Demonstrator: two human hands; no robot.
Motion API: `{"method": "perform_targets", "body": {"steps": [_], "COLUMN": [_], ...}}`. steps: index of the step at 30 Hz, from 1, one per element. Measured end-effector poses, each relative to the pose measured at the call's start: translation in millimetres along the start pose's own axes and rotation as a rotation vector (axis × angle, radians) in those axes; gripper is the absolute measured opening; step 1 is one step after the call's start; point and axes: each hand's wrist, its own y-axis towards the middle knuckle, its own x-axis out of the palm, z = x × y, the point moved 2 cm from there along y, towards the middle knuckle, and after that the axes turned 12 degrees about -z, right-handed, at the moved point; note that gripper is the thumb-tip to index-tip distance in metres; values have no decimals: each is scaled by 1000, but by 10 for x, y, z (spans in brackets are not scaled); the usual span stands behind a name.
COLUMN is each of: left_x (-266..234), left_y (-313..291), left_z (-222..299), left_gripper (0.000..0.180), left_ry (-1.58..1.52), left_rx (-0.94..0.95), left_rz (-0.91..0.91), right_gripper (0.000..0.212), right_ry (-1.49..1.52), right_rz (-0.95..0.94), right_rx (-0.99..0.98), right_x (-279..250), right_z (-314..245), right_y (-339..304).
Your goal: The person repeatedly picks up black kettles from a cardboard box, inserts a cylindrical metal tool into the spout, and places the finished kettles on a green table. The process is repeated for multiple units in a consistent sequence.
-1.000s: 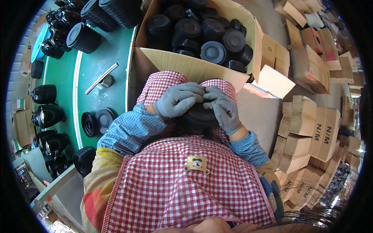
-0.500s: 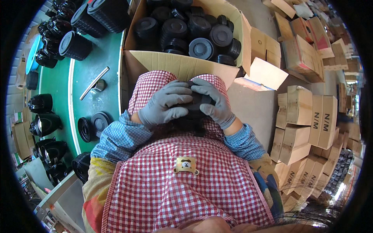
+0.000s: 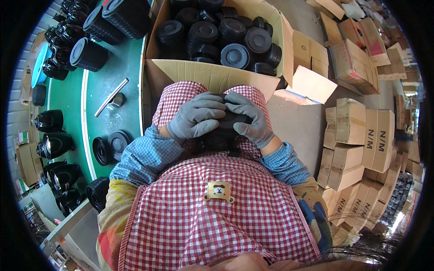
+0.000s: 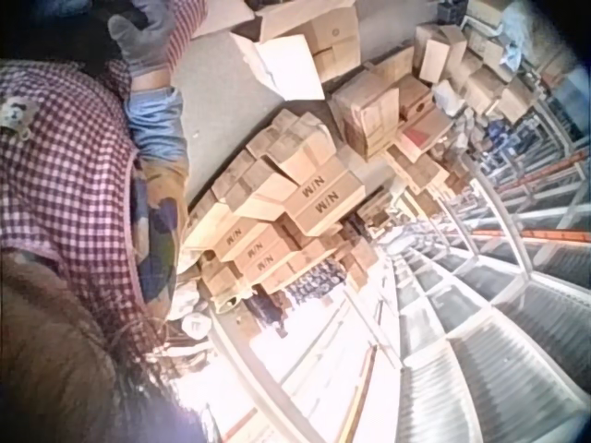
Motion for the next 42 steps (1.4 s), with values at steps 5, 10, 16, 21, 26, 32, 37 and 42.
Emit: {"method": "perform_targets", "body": {"steps": [5, 10, 16, 21, 26, 32, 37, 42], "left_x": [-33, -12, -1, -203, 43, -124, -205, -13], "left_y": [59, 7, -152, -136, 240, -16, -151, 203], "left_z": [49, -20, -64, 28, 629, 302, 112, 559], "left_gripper": [24, 23, 27, 62, 94, 100, 92, 88], "left_ry": [-20, 1, 34, 244, 423, 608, 494, 438], "left_rx": [-35, 13, -52, -431, -392, -510, -661, -465], "left_rz": [26, 7, -54, -129, -349, -163, -117, -298], "right_gripper": [67, 68, 61, 45, 43, 52, 50, 54], "right_ry": [84, 4, -257, -604, -289, -613, -737, -582], "right_rz": [39, -3, -41, -41, 2, -110, -211, 55], "right_rx": [44, 23, 38, 57, -49, -141, -127, 29], "right_x": [4, 3, 58, 83, 0, 106, 320, 101], "right_z": [-26, 5, -72, -384, 203, -101, -621, -201], "right_y": [14, 9, 19, 38, 183, 71, 57, 53]}}
